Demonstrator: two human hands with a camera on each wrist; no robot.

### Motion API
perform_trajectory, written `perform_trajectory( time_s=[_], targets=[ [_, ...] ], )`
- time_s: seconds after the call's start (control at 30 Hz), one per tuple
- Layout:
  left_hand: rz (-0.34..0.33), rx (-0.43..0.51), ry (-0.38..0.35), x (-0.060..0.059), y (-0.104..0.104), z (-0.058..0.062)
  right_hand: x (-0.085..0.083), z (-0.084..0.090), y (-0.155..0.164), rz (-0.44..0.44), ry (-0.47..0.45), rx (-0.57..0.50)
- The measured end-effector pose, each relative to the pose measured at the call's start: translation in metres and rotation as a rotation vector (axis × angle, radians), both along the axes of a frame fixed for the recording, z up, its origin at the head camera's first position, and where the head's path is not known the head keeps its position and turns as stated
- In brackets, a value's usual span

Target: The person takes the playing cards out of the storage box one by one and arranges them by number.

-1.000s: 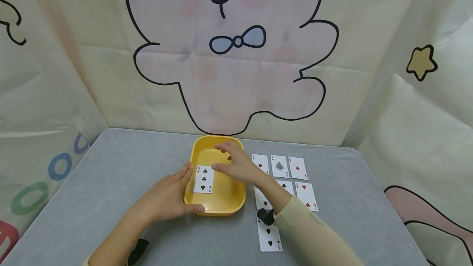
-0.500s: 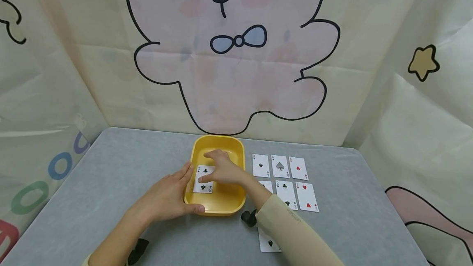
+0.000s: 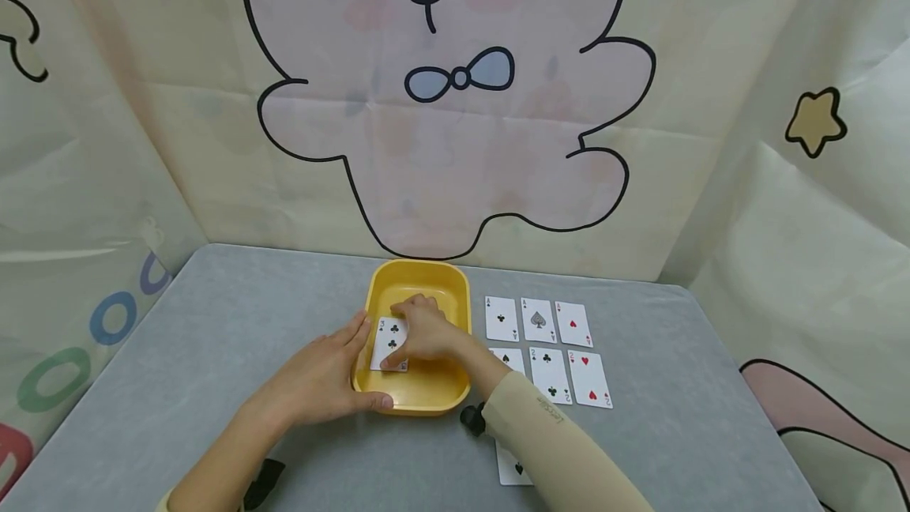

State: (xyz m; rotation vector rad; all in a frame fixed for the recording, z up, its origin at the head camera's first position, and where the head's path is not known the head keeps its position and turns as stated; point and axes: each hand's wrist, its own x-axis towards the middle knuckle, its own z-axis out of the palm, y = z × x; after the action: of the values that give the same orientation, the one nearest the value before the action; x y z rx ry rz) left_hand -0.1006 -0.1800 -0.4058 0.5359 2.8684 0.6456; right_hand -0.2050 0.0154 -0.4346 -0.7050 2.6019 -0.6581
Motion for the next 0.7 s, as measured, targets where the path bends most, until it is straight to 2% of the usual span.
perform_trajectory(
  time_s=[0.2, 0.7],
  targets=[
    [0.003, 0.004, -0.007, -0.0002, 0.0002, 0.0002, 0.0003, -0.0042, -0.0006, 0.055, 0.048, 0.079],
    [0.0, -0.002, 0.003, 0.0003, 0.0005, 0.0008, 0.006, -0.0042, -0.0001, 0.089, 0.101, 0.122]
  ],
)
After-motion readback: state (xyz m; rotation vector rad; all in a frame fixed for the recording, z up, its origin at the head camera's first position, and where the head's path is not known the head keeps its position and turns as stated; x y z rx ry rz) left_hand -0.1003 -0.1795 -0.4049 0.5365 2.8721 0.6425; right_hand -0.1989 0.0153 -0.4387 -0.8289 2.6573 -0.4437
